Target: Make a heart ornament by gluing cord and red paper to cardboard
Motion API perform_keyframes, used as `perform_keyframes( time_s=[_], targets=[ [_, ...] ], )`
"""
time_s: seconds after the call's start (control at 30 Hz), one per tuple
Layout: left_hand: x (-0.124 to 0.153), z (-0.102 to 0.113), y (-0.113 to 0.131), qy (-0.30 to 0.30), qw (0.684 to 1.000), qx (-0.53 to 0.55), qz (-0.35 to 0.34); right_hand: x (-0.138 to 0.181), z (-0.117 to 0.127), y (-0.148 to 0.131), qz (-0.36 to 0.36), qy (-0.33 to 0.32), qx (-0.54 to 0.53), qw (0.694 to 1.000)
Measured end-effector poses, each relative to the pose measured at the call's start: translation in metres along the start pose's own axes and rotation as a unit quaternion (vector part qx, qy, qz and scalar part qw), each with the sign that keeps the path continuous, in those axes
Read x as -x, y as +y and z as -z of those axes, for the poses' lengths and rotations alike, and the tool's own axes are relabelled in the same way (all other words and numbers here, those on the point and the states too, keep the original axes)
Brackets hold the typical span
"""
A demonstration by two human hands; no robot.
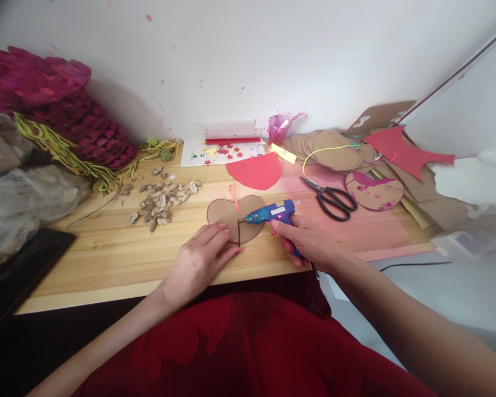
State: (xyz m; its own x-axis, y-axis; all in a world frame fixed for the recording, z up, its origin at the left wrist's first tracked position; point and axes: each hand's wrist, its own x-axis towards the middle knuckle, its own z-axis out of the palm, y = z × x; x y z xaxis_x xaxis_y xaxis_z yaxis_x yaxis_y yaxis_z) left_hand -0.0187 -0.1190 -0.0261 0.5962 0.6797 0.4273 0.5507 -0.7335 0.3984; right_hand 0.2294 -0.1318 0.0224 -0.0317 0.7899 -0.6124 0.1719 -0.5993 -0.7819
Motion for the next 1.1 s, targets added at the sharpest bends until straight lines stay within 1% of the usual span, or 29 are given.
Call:
perform_keyframes(
  time_s=[0.1,0.23,0.33,0.4,0.5,0.57,0.73,0.8,0.9,1.0,1.1],
  targets=[
    [-0.001,0.0,0.0,0.0,1.0,-0.003,-0.001,-0.002,-0.001,0.0,0.001,0.002,0.007,1.0],
    [-0.001,-0.001,0.0,0.002,1.0,-0.007,-0.003,-0.008,-0.002,-0.002,0.016,0.025,0.005,1.0],
    [-0.001,-0.001,0.0,0.001,1.0,-0.007,0.0,-0.005,0.001,0.0,0.015,0.036,0.001,0.999],
    [0.0,-0.002,-0.001,0.001,1.0,-0.005,0.001,0.003,0.004,0.003,0.006,0.025,0.002,1.0],
    [0.001,-0.001,-0.001,0.0,1.0,-0.001,0.0,0.017,0.006,0.011,-0.007,-0.021,0.005,1.0],
    [0.001,0.0,0.0,-0.002,1.0,-0.001,-0.001,0.025,0.005,0.015,-0.011,-0.041,0.004,0.999],
    [0.0,0.0,0.0,-0.002,1.0,-0.003,-0.003,0.029,0.0,0.017,-0.015,-0.042,0.024,0.999],
    [0.0,0.0,0.0,-0.004,1.0,-0.003,-0.001,0.024,0.001,0.016,-0.009,-0.037,0.038,0.999],
    [0.0,0.0,0.0,-0.002,1.0,-0.005,0.0,0.013,0.003,0.012,-0.007,-0.011,0.045,0.999],
    [0.0,-0.001,0.0,0.001,1.0,-0.007,0.0,0.003,0.001,0.007,-0.014,0.012,0.023,1.0],
    [0.0,-0.001,0.0,0.003,1.0,-0.007,0.002,0.002,-0.001,0.005,-0.01,0.027,0.009,1.0]
  ],
)
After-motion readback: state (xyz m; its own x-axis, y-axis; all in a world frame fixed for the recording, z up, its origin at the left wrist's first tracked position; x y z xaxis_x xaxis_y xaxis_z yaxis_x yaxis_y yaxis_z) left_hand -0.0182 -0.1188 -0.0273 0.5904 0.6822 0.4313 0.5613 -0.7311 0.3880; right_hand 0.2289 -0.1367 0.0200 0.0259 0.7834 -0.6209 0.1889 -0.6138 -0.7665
